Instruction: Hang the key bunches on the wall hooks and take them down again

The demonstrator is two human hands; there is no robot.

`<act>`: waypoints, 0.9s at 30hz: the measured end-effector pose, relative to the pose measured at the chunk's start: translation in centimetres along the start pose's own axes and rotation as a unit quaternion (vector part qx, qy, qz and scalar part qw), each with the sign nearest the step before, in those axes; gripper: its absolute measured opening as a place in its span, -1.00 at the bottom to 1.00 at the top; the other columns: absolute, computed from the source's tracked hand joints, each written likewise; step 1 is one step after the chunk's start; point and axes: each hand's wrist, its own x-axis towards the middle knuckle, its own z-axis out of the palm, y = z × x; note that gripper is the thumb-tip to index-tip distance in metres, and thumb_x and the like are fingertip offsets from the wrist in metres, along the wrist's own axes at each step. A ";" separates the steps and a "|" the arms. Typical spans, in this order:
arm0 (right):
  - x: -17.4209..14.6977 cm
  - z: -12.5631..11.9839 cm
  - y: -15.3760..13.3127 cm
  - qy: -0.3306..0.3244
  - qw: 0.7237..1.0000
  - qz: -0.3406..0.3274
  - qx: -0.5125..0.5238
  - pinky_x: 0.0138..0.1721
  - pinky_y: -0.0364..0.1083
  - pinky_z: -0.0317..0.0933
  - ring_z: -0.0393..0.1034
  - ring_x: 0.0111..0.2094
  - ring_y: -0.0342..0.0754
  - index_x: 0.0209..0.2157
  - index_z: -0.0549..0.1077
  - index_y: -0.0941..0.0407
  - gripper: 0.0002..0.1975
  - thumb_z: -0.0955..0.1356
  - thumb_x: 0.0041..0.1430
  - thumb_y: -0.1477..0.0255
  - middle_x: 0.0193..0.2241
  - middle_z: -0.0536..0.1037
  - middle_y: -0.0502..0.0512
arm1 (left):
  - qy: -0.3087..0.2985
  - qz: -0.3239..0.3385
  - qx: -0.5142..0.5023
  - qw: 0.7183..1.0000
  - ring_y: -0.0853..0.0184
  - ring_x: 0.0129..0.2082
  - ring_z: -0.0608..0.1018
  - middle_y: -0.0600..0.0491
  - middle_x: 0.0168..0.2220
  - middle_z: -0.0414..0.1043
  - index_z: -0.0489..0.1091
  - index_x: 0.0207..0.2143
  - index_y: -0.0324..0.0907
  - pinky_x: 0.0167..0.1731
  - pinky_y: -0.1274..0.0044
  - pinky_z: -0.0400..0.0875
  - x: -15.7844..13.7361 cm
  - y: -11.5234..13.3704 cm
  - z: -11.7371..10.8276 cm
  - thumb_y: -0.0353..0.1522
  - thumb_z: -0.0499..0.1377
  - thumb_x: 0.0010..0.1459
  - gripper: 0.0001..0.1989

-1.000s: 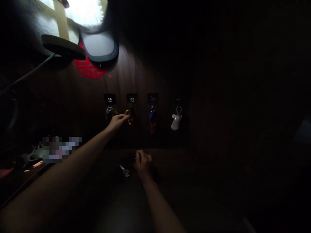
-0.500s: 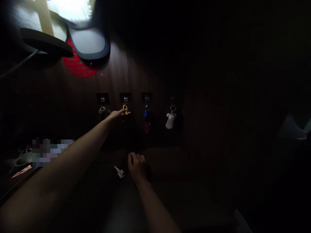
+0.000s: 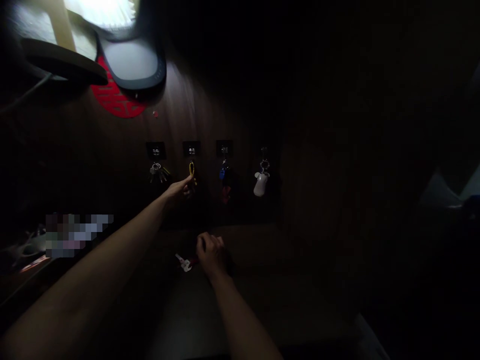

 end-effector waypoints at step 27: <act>1.0 0.1 3.1 0.054 0.991 0.122 0.017 -0.37 -0.15 0.13 0.37 -0.44 -0.10 -0.32 0.44 0.06 -0.75 0.15 0.13 0.41 -0.49 0.51 -0.01 | -0.122 0.207 0.422 0.874 0.21 0.04 0.34 -0.02 0.03 0.35 0.31 0.01 -0.07 0.03 0.35 0.21 -14.0 -13.0 -5.6 -0.33 0.14 0.04 -0.58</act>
